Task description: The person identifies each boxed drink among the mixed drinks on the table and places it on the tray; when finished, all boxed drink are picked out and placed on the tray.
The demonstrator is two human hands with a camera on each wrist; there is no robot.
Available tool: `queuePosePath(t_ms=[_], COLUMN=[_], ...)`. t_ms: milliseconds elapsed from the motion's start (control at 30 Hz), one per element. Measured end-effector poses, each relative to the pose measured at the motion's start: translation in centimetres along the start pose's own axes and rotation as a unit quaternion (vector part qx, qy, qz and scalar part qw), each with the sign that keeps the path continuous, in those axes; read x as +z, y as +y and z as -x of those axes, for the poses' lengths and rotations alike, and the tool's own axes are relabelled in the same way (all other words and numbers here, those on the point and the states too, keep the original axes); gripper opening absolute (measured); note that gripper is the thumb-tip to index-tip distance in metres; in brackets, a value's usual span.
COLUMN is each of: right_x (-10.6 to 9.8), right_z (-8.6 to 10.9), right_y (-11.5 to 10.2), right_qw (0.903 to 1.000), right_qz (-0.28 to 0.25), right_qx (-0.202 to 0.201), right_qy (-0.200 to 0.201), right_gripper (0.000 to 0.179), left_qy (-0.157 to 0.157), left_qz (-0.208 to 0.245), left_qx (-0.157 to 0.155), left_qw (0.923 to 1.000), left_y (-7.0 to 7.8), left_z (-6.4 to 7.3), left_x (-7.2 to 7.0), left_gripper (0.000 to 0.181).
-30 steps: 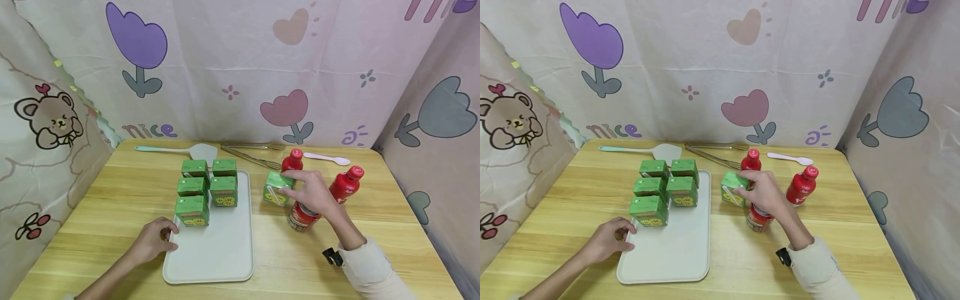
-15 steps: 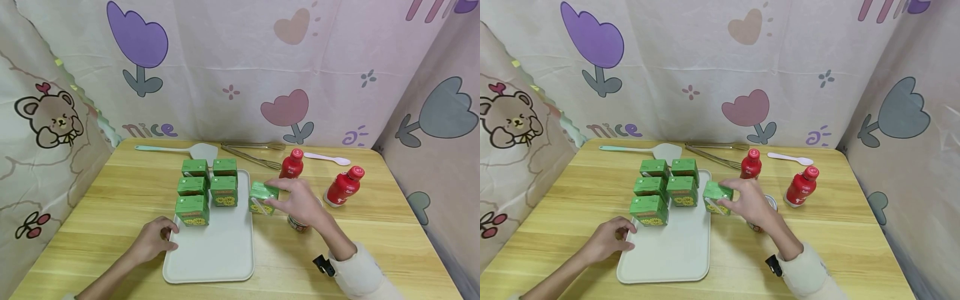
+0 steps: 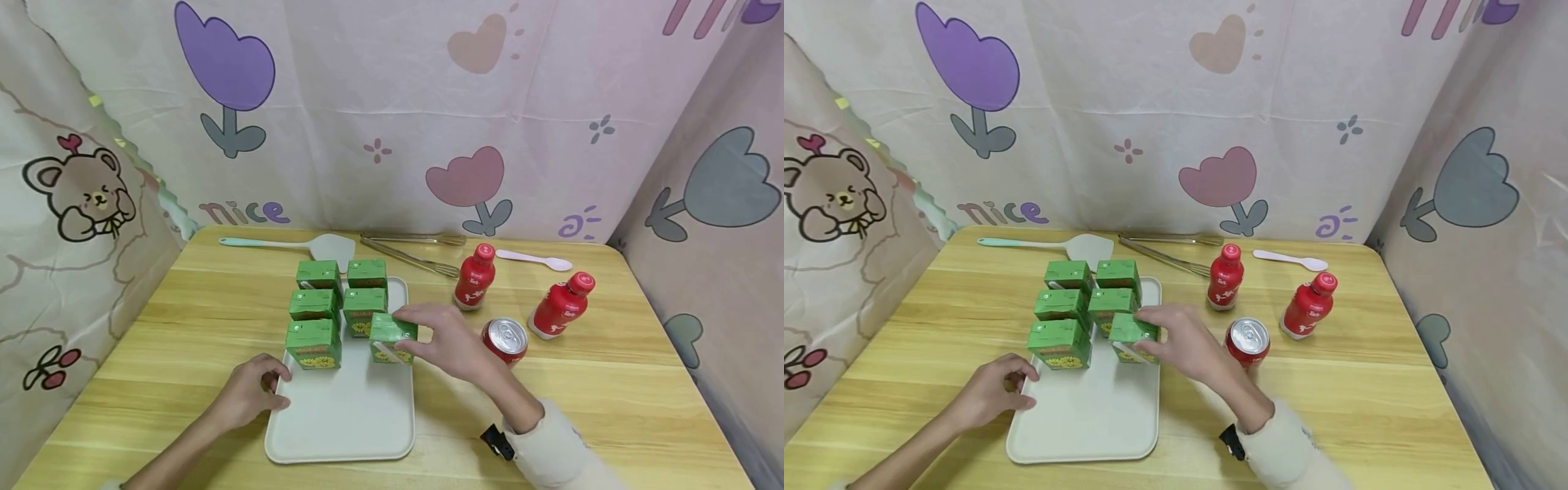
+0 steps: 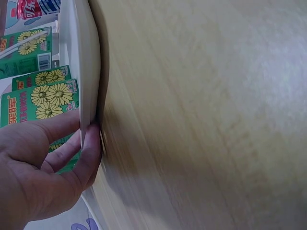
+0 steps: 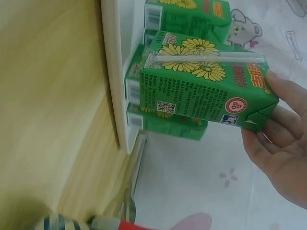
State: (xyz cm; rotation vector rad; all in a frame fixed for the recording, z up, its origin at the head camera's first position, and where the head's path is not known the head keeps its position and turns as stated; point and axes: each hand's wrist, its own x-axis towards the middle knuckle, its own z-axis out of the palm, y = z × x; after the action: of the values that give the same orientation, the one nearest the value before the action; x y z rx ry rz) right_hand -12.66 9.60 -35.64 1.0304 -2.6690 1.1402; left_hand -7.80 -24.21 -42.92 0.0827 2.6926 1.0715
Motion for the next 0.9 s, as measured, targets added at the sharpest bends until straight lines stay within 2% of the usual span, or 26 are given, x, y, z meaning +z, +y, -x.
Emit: queuePosePath(t_ms=[233, 433, 667, 900], right_x=[1.6, 2.9, 4.0, 4.1], right_z=[-0.7, -1.5, -2.2, -2.7], right_y=[0.0, -0.1, -0.3, -0.7], right_qw=[0.9993, 0.999, 0.9991, 0.9981], right_qz=[0.003, 0.003, 0.004, 0.006], right_qx=[-0.038, -0.043, -0.026, 0.008], right_qy=[-0.003, -0.01, -0.034, -0.061], right_gripper=[0.039, 0.038, 0.038, 0.04], left_qy=[0.0, 0.0, 0.0, -0.011], left_qz=[-0.001, 0.0, -0.001, -0.004], left_qx=[0.0, -0.002, -0.001, 0.01], left_qw=[1.0, 1.0, 1.0, 0.9999], left_y=[0.1, 0.2, 0.2, 0.1], left_z=[0.0, 0.0, 0.1, -0.1], left_x=[0.0, -0.1, 0.0, -0.3], left_gripper=[0.031, 0.031, 0.031, 0.031])
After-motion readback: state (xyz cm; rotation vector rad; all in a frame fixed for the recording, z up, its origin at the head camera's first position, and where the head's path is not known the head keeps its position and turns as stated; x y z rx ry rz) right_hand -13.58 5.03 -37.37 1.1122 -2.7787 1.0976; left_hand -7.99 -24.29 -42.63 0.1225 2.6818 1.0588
